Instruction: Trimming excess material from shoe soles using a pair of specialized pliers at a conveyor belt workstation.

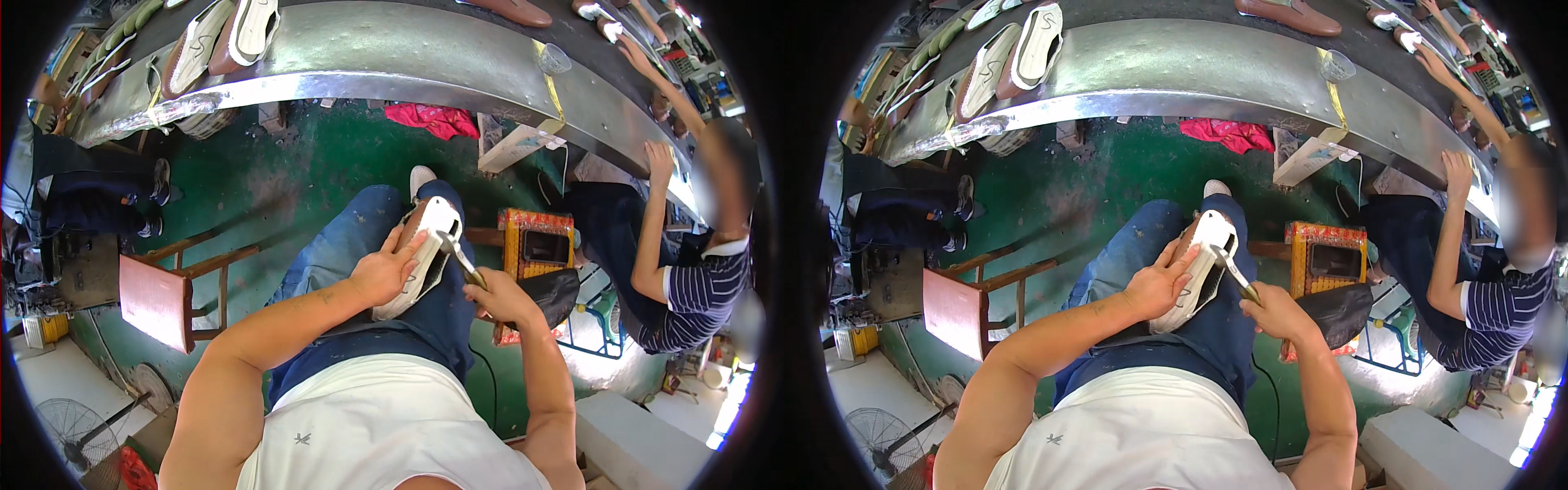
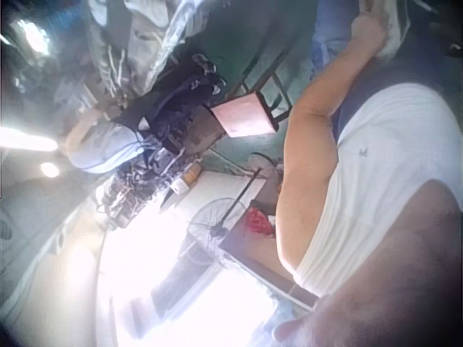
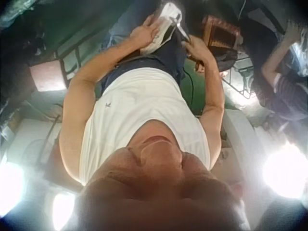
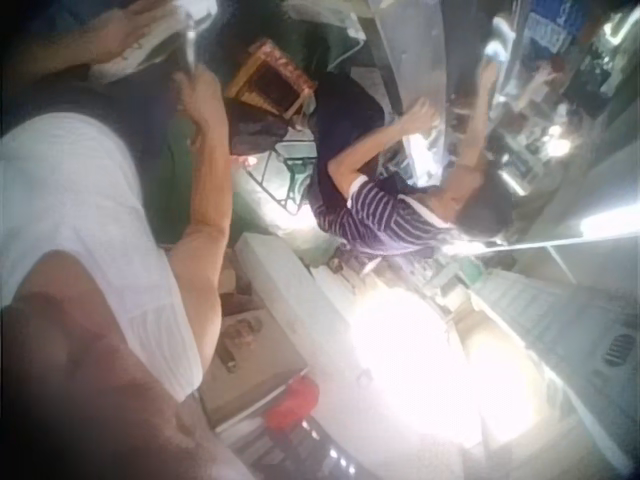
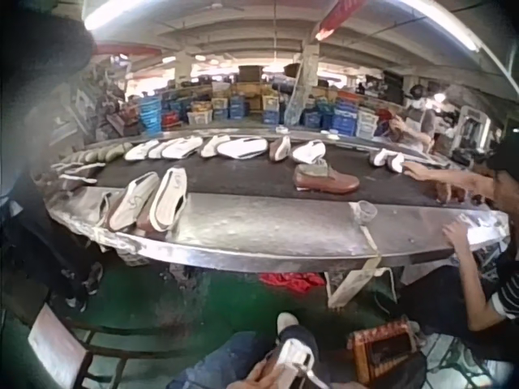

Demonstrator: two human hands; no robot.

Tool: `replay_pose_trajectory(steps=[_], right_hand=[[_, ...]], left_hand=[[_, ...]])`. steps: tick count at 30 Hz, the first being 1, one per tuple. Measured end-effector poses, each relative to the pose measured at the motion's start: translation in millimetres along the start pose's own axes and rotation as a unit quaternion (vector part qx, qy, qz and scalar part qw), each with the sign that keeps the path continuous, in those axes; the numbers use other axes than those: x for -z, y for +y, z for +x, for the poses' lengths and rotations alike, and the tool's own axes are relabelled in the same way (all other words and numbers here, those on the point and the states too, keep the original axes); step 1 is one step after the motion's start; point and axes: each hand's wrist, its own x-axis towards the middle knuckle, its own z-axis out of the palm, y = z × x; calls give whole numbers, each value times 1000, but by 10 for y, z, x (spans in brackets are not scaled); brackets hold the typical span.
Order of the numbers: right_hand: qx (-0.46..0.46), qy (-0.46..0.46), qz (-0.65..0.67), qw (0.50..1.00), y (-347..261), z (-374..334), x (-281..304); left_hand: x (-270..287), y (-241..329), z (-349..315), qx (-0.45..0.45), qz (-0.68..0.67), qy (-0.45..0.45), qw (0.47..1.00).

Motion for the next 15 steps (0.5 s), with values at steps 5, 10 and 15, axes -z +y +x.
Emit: replay_pose_trajectory(steps=[5,10,15], right_hand=[[186,216,-15,959,35,377,-273],[152,129,-145,969,-41,357,-153],[225,148,-162,949,166,217,-610]], left_hand=[[181,219,38,6,45,-53,998],[-29,-85,-153,-54,7,0,999],[-362,-258,-286,84,-216,116,966]])
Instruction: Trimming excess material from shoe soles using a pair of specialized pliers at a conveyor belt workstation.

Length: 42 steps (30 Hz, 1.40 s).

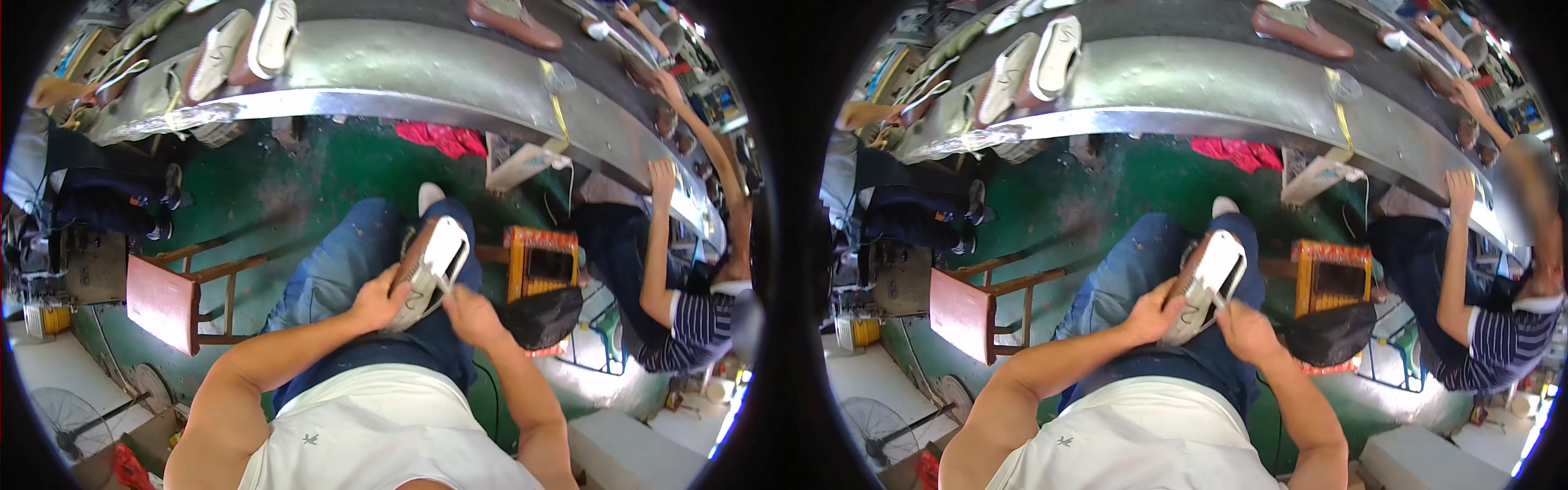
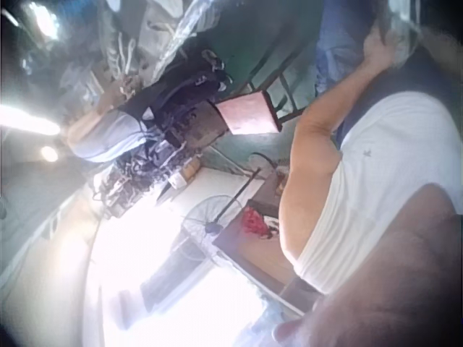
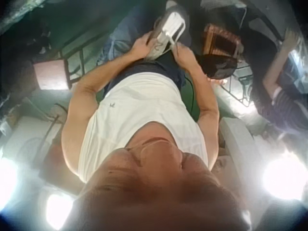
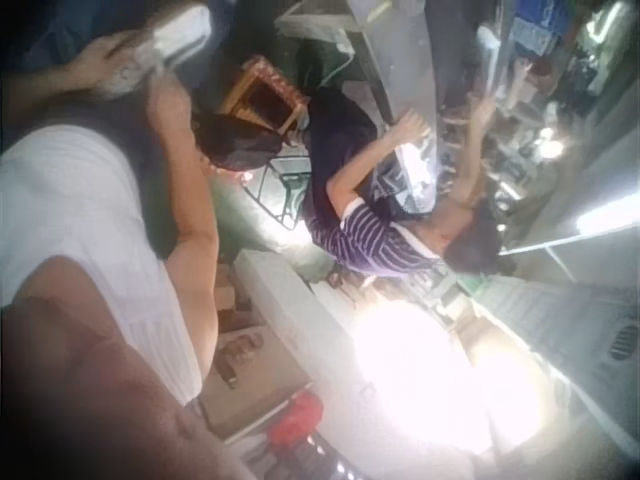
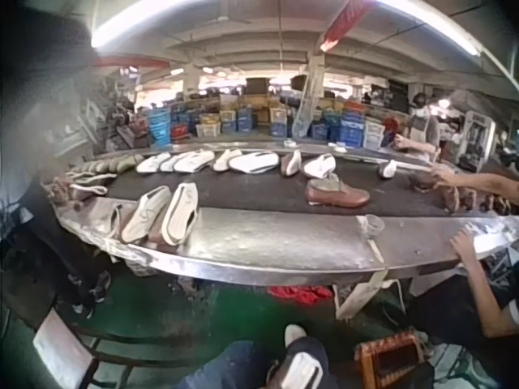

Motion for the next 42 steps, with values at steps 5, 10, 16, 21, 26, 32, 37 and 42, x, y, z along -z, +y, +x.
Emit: replay_pose_trajectory(steps=[5,10,16,21,26,32,37,42], right_hand=[[-128,-17,225,966,118,-282,-46],[-158,125,412,889,463,-693,-463],[-239,116,465,844,285,-749,-308],[-159,81,403,898,318,-801,-263],[-189,-49,239,951,-98,-554,212],[-1,-18,45,999,-106,-339,369],[41,-80,-125,988,-295,56,563],[-109,-247,-124,955,-528,536,832]], left_hand=[[393,319,-6,55,60,-223,971],[1032,960,113,-205,245,-126,939],[1361,1970,386,-293,33,-145,944],[665,1449,1099,-43,-20,-59,997],[-162,-255,1018,177,-377,-107,903],[-216,-183,828,190,-381,-122,897],[-217,-197,677,110,-336,-90,931],[-190,-115,585,128,-307,-51,942]])
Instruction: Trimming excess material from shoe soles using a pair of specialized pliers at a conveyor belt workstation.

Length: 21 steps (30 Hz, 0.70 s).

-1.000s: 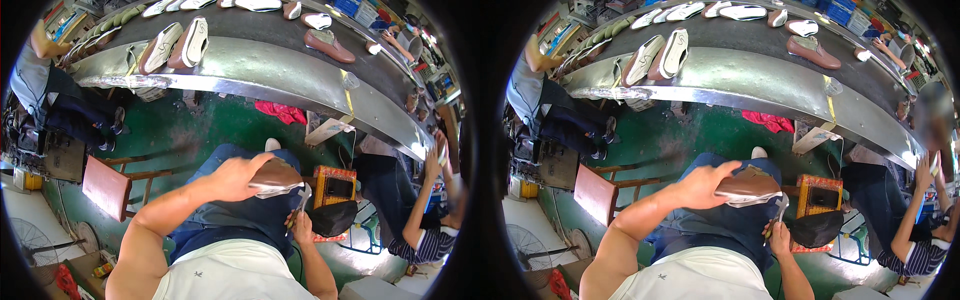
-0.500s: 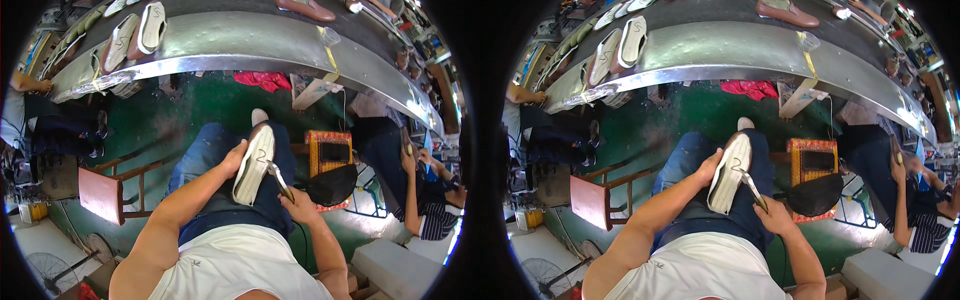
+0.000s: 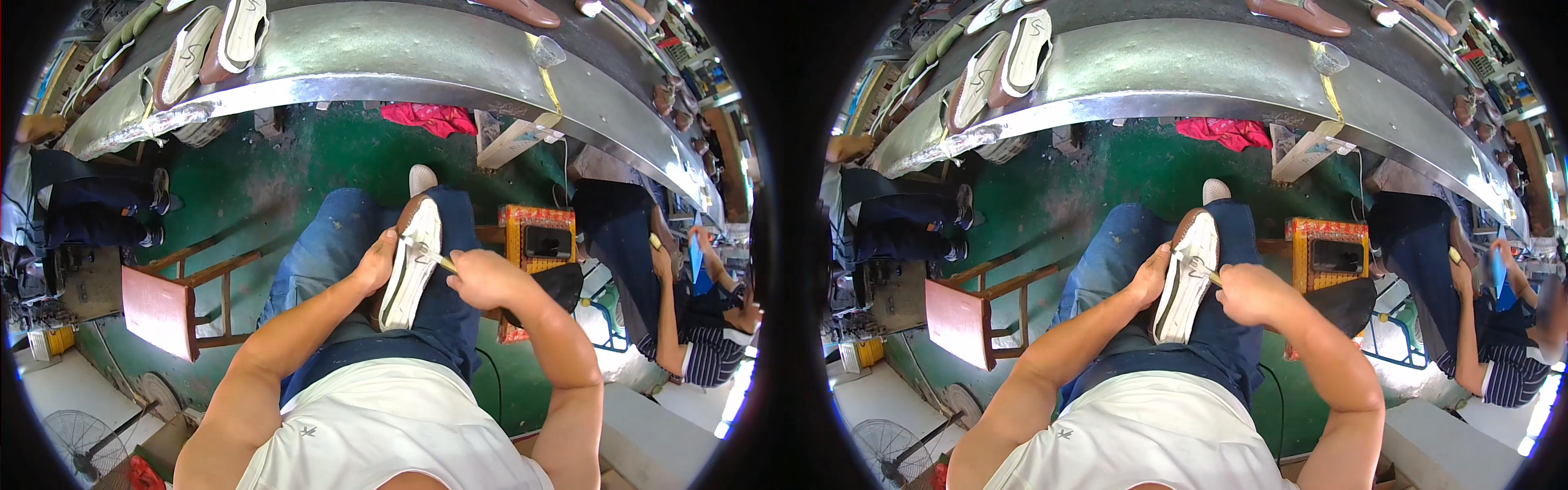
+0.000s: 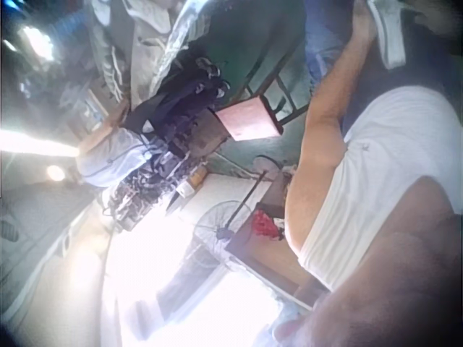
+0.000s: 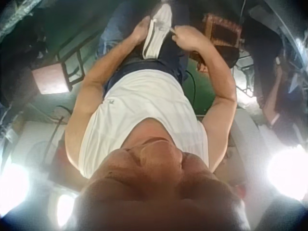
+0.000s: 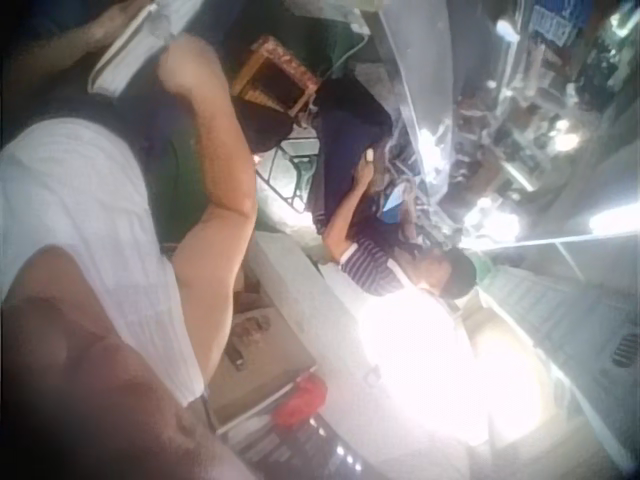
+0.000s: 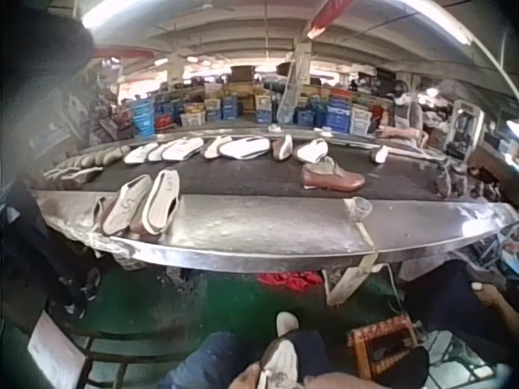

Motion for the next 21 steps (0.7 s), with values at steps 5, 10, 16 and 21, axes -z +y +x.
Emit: replay_pose_trajectory(steps=[5,10,16,21], right_hand=[[48,48,100,993,173,186,-382],[0,169,212,963,93,141,-942],[-75,19,432,899,164,268,-889],[-28,48,609,791,289,289,-1365]], left_hand=[[169,-82,23,-4,-135,-65,989],[134,277,-16,-2,-96,-77,992],[47,354,55,34,-168,-75,982],[-48,452,58,46,-166,-69,983]])
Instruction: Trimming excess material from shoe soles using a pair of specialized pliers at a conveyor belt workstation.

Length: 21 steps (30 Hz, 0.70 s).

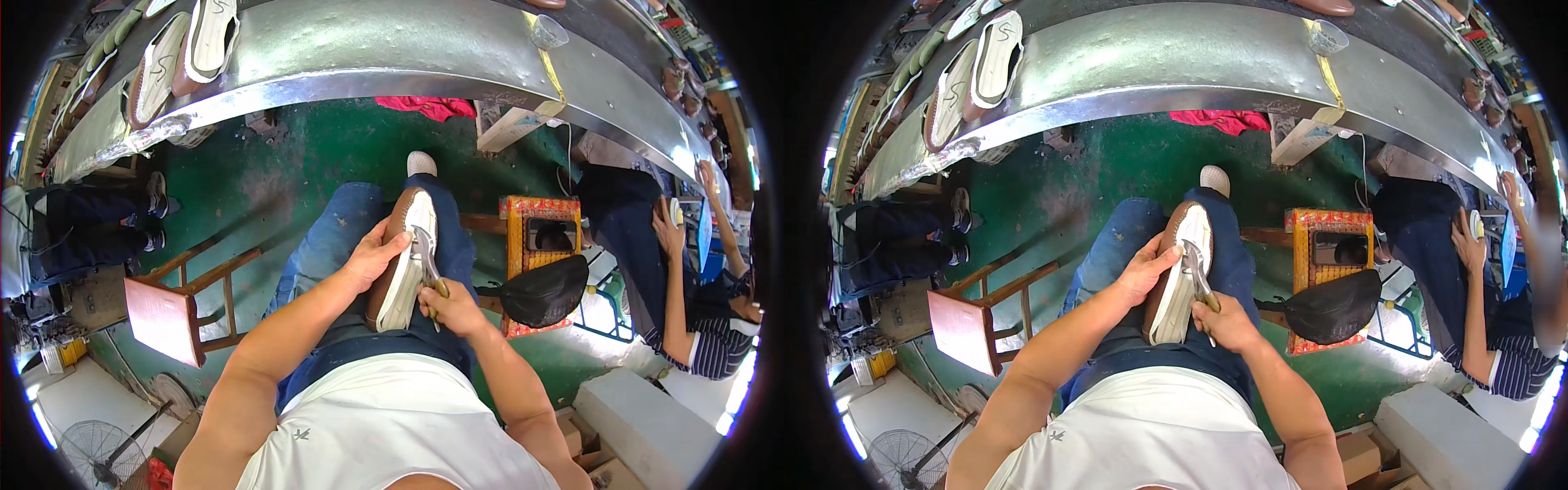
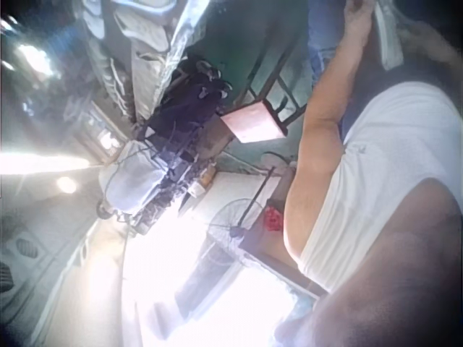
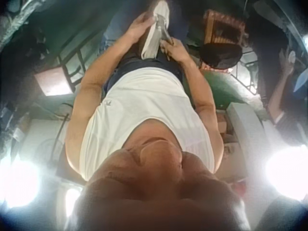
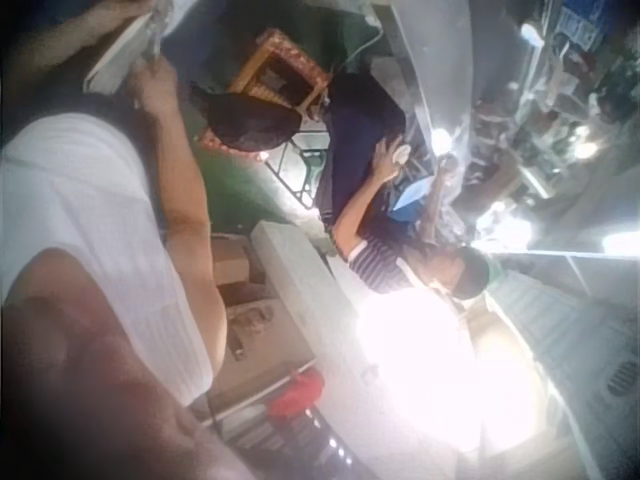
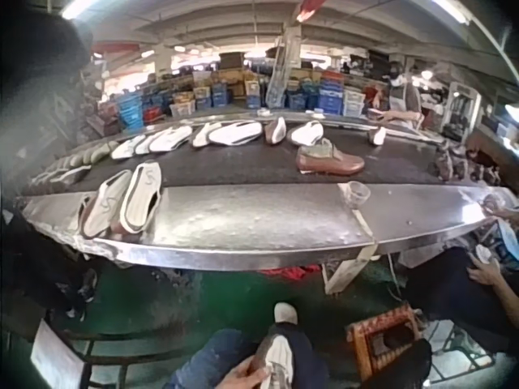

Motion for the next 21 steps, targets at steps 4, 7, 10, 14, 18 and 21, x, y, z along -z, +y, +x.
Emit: replay_pose_trajectory(steps=[4,7,10,14,18,21], right_hand=[[-110,-247,283,920,-9,67,612],[-132,-223,136,956,-364,8,764],[-122,-181,-28,975,-666,-113,913],[-79,-123,-155,977,-888,-112,932],[117,-9,-357,927,-827,155,619],[77,2,-385,920,-946,163,579]], left_hand=[[-86,98,28,52,64,29,996],[-182,208,71,66,110,56,990],[-210,215,88,76,140,73,984],[-242,208,74,77,207,96,970],[-208,169,137,72,242,85,964],[-181,243,125,102,262,78,956]])
